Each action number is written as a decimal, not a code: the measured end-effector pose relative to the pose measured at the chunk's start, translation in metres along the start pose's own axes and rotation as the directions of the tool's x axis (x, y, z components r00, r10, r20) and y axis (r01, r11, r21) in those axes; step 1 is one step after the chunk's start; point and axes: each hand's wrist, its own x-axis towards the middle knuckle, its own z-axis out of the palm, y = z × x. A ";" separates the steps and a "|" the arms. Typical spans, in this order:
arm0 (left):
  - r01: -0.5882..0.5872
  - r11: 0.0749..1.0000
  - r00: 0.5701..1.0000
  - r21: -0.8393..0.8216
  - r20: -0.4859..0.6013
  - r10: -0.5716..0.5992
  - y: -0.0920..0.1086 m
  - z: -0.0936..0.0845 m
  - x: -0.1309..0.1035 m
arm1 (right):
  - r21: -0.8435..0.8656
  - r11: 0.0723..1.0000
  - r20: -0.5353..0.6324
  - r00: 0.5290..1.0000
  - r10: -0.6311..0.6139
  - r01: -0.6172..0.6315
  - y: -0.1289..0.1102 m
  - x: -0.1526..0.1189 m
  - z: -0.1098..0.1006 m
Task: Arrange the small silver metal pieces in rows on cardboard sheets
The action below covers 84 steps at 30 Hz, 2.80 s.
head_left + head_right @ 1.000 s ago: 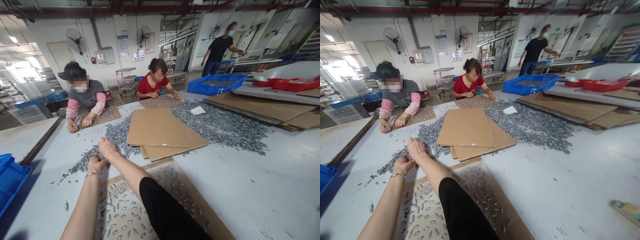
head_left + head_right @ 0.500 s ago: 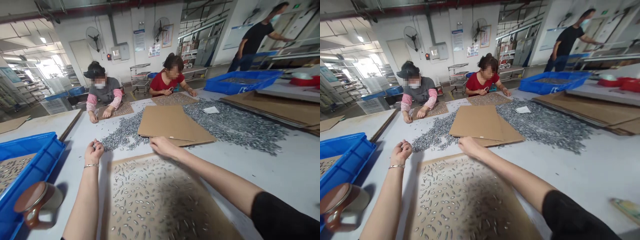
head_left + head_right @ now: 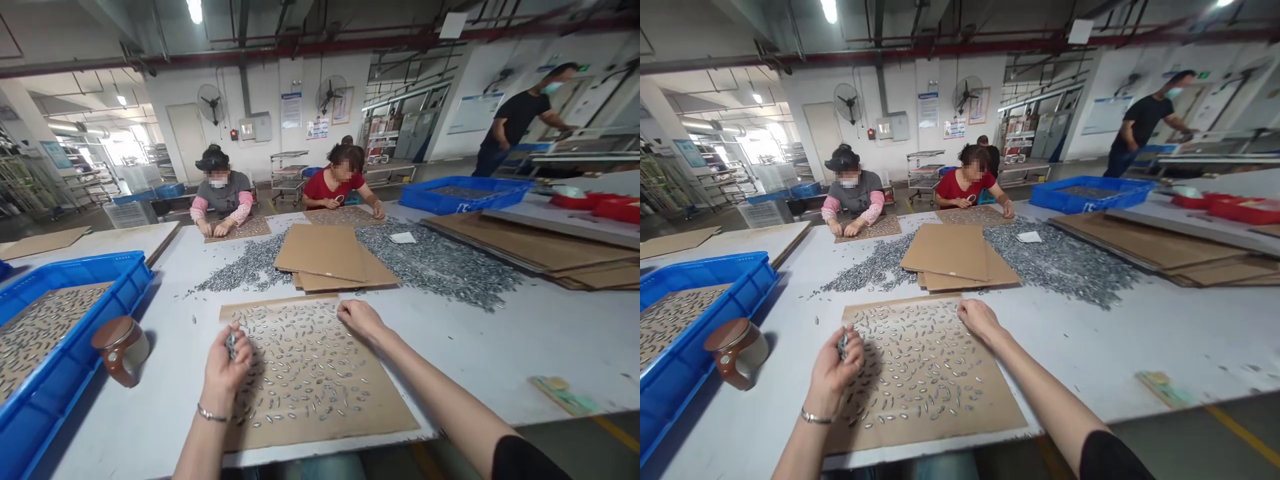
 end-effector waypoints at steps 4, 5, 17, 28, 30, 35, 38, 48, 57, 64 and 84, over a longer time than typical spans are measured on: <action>0.115 0.981 0.993 0.155 -0.027 -0.112 -0.031 -0.021 -0.027 | -0.011 0.999 0.011 0.999 0.036 -0.036 0.001 0.017 0.010; 0.133 0.974 0.991 0.182 -0.036 -0.129 -0.035 -0.026 -0.033 | -0.012 0.999 0.018 0.999 0.040 -0.040 0.001 0.021 0.013; 0.238 0.916 0.960 0.324 0.066 -0.272 -0.057 -0.084 -0.033 | -0.124 0.991 0.091 0.995 -0.043 0.054 0.003 0.040 0.024; 0.296 0.911 0.955 0.286 -0.064 -0.290 -0.079 -0.071 -0.039 | -0.217 0.960 0.155 0.977 -0.145 0.177 -0.004 0.039 0.011; 0.294 0.899 0.955 0.325 -0.072 -0.287 -0.086 -0.071 -0.037 | -0.212 0.961 0.161 0.976 -0.145 0.178 -0.004 0.041 0.009; 0.317 0.866 0.947 0.387 -0.080 -0.311 -0.103 -0.072 -0.027 | -0.137 0.977 0.122 0.982 -0.145 0.161 -0.015 0.028 -0.011; 0.288 0.835 0.955 0.469 -0.070 -0.290 -0.118 -0.070 -0.019 | 0.244 0.942 0.077 0.963 -0.258 0.232 -0.036 -0.018 -0.027; 0.195 0.797 0.978 0.572 -0.055 -0.200 -0.174 -0.069 -0.017 | 0.281 0.867 0.057 0.895 -0.443 0.411 -0.064 -0.156 0.006; 0.242 0.784 0.967 0.572 -0.075 -0.243 -0.179 -0.080 -0.015 | 0.163 0.792 -0.029 0.805 -0.593 0.589 -0.053 -0.156 0.014; 0.185 0.724 0.958 0.665 0.044 -0.284 -0.165 -0.078 -0.026 | 0.312 0.850 0.022 0.891 -0.453 0.425 -0.049 -0.169 0.014; 0.189 0.760 0.956 0.621 0.062 -0.288 -0.158 -0.097 -0.027 | 0.284 0.949 0.005 0.990 -0.142 0.135 -0.033 -0.055 0.028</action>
